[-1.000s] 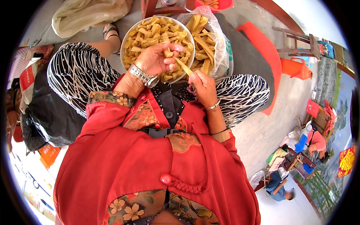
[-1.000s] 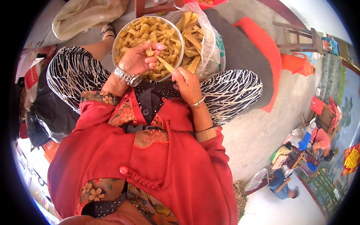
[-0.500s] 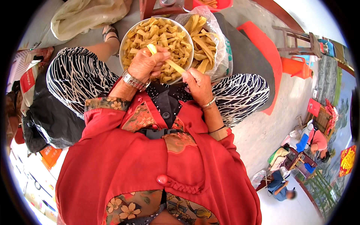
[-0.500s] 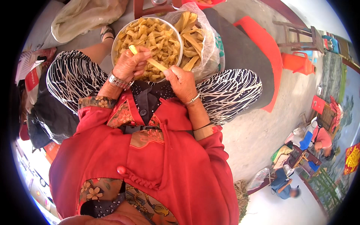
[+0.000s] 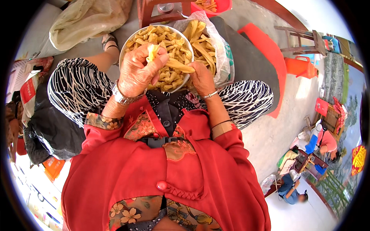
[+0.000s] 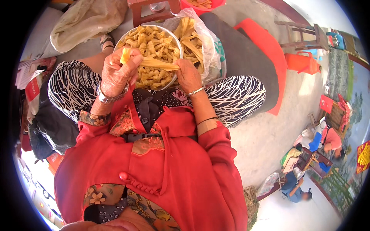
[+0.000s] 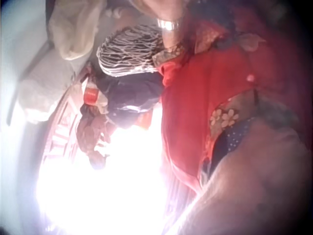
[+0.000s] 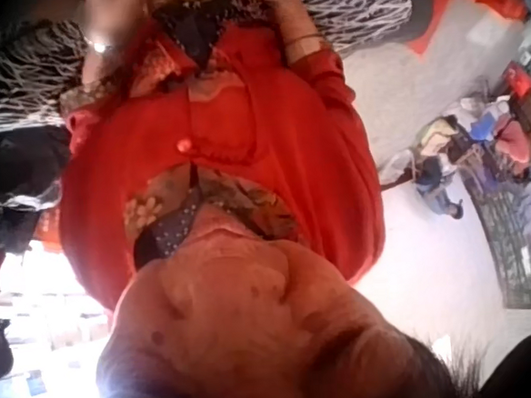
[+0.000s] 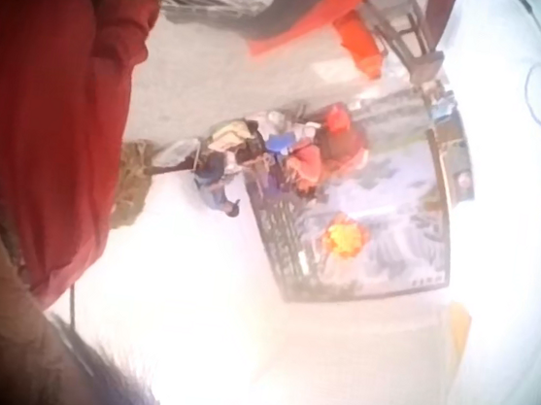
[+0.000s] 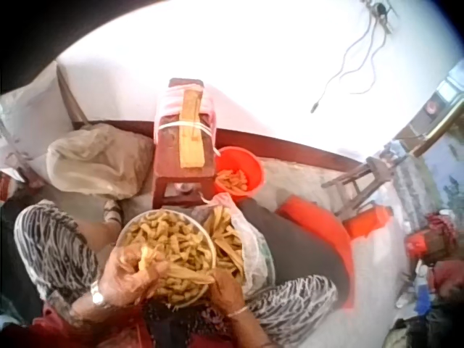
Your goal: The person strips long pieces of a vegetable by hand and places the smaller pieces into a metal bowl.
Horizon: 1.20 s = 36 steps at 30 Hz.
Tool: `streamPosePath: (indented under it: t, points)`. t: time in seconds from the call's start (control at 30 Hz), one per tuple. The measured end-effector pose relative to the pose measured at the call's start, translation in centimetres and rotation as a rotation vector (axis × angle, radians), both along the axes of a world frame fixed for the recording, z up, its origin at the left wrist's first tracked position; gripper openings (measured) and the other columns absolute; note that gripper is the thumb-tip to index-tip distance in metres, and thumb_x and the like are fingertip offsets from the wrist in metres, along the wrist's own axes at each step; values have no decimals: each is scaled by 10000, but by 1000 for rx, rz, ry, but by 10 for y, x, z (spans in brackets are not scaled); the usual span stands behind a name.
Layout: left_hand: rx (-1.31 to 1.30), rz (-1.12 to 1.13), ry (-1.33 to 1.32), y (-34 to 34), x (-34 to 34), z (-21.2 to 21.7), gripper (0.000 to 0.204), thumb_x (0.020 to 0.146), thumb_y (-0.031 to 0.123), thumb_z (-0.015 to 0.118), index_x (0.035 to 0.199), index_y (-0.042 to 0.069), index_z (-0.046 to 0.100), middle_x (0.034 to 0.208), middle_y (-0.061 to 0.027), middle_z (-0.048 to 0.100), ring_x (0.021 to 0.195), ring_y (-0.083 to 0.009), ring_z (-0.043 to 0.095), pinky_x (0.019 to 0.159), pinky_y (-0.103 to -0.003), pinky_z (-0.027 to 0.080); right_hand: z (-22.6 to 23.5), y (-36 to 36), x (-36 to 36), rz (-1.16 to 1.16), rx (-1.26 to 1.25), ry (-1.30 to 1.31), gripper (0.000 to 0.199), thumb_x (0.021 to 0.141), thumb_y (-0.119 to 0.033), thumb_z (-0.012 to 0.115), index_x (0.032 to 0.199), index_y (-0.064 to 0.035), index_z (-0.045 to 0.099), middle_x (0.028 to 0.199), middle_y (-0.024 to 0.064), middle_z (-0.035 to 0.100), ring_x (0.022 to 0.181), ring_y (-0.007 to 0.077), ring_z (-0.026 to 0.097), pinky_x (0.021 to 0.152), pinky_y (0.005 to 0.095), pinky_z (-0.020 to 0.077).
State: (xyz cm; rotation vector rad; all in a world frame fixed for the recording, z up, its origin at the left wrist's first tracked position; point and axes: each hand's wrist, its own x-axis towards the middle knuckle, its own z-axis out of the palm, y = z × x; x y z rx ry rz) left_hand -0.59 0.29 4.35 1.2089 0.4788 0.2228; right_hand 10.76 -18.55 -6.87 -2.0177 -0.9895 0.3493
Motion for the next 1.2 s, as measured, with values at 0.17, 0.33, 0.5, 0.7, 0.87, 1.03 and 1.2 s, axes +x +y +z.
streamPosePath:
  t: [0.17,0.33,0.5,0.7,0.87,1.03,1.2]
  points:
    - [162,-61,-8,-7,-21,5,41,864,59,609,874,22,593,655,30,532,455,-24,443,412,-187,350,-4,-15,-16,-115,-170,25,113,870,-162,510,825,-59,528,741,167,526,734,374,531,631,442,420]
    - [304,-45,28,-10,-44,18,55,828,51,642,811,27,595,693,15,570,582,-32,500,523,-196,411,13,-20,-37,-49,-85,-22,87,857,-131,522,812,-57,521,729,157,519,729,369,525,617,429,421]
    - [386,-27,21,-16,-74,40,85,787,15,665,776,51,588,706,-14,592,623,-67,539,563,-222,440,32,-20,-52,-16,-27,-42,68,839,-107,554,829,-47,523,746,152,517,735,371,520,626,432,423]
    - [525,-128,-113,-19,-70,37,91,770,-12,661,792,54,602,712,-26,601,599,-100,568,557,-225,444,12,-13,-49,-105,102,3,197,826,-48,514,1020,-19,532,1004,174,554,935,343,550,830,362,439]
    - [542,-220,-219,-22,-67,30,86,771,-2,662,801,47,598,678,-22,571,558,-87,526,515,-220,419,-21,-18,-37,-666,84,361,343,850,-22,435,1181,62,468,1210,195,530,1107,305,529,964,350,393]
    - [562,-220,-283,-24,-64,31,126,739,-7,668,812,59,589,666,-15,561,534,-101,517,495,-226,416,-76,-21,-15,-743,-17,612,382,838,-45,440,1213,-13,505,1020,178,626,863,256,629,791,326,486]
    - [589,-235,-261,-22,-62,32,142,733,-16,665,813,71,585,654,-13,553,533,-105,523,484,-232,413,-119,-11,25,-957,147,807,344,850,-40,423,1173,-42,541,907,127,634,604,228,615,473,313,457]
